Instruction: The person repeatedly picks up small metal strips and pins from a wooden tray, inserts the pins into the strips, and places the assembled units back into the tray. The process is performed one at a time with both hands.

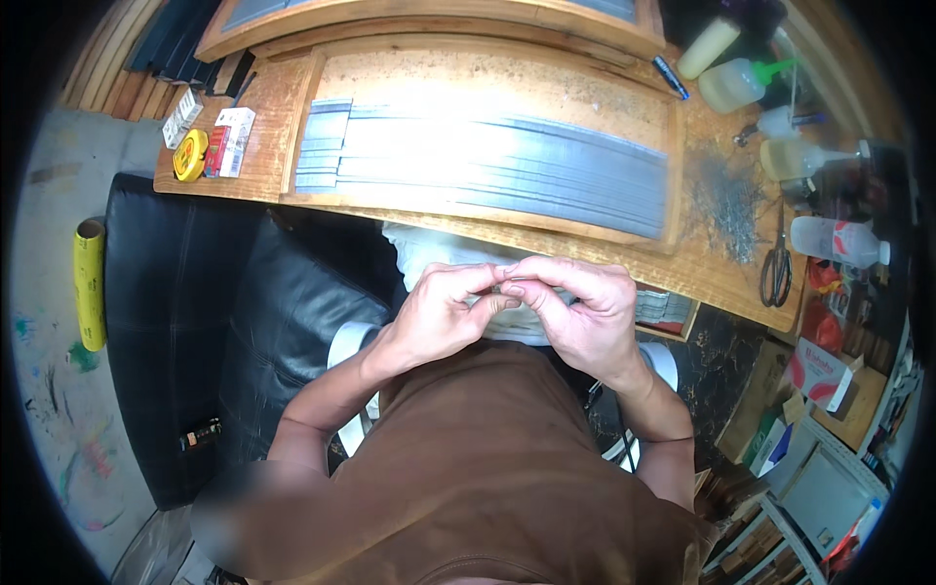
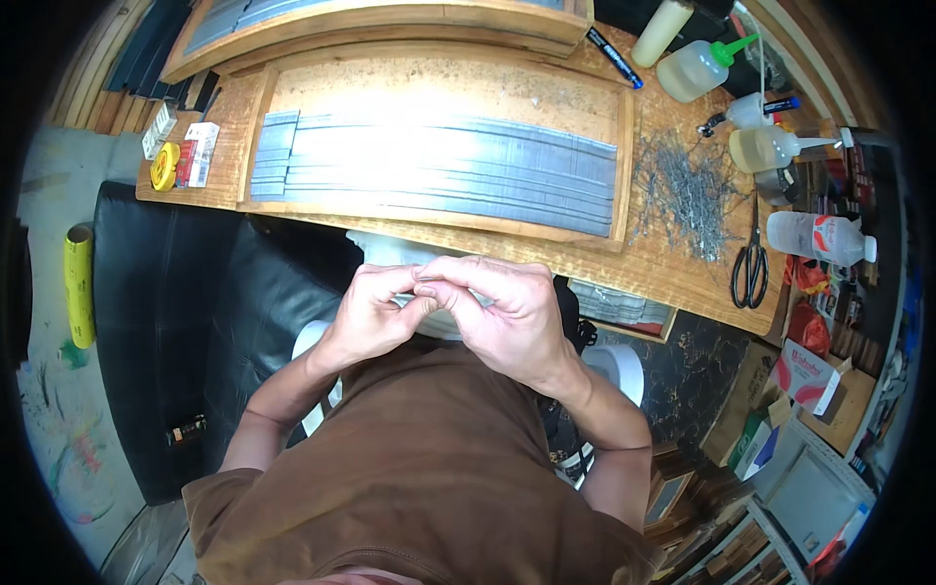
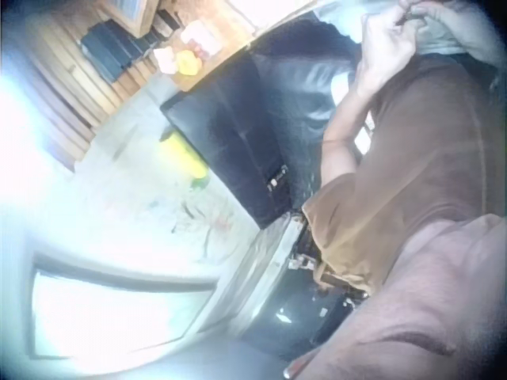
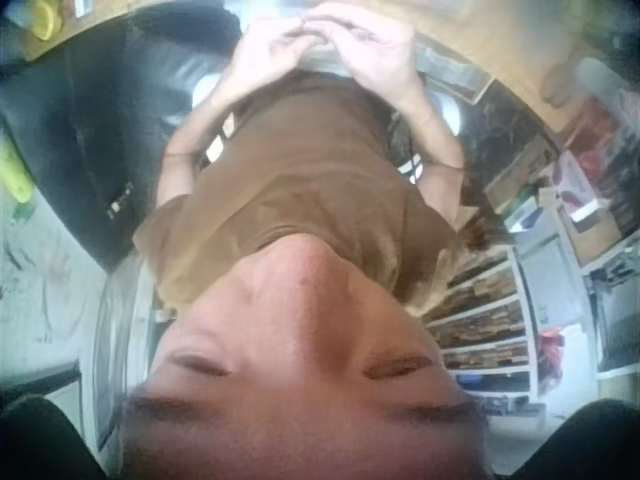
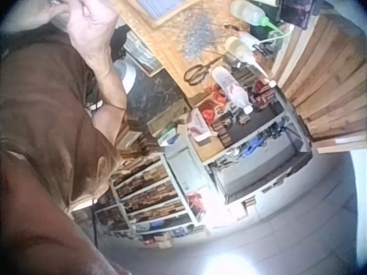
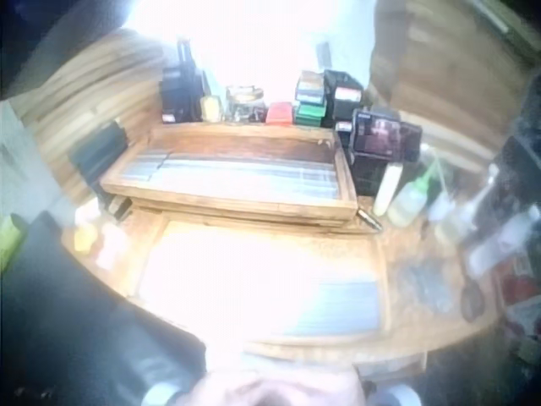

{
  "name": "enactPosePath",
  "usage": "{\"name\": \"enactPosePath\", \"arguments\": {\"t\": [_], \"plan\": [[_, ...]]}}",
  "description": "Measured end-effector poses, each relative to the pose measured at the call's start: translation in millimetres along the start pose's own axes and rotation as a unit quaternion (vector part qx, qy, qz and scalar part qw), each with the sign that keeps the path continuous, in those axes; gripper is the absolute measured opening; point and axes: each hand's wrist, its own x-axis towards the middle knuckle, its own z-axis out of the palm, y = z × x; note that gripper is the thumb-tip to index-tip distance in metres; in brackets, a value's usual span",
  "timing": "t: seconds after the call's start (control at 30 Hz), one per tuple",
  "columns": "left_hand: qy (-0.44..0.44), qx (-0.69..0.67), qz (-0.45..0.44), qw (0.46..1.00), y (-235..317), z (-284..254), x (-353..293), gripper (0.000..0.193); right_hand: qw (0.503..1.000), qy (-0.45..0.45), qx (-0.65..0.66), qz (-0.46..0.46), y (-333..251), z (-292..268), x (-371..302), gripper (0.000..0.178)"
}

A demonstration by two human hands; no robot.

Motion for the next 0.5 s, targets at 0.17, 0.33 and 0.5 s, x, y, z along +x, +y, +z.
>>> {"name": "enactPosePath", "arguments": {"t": [0.17, 0.33, 0.5], "plan": [[0.047, 0.02, 0.15, 0.987, 22.6, -14.9, 27.3, 0.016, 0.992, 0.039, -0.034, -0.117, -17.6, -2.2, 19.8, 0.022], [0.093, 0.023, 0.164, 0.982, 31.7, -16.9, 42.6, 0.015, 0.982, 0.031, -0.096, -0.161, -16.4, -9.5, 37.4, 0.023], [0.097, 0.046, 0.16, 0.981, 27.6, -13.5, 42.1, 0.022, 0.983, 0.042, -0.104, -0.146, -13.3, -8.9, 36.7, 0.022]]}}
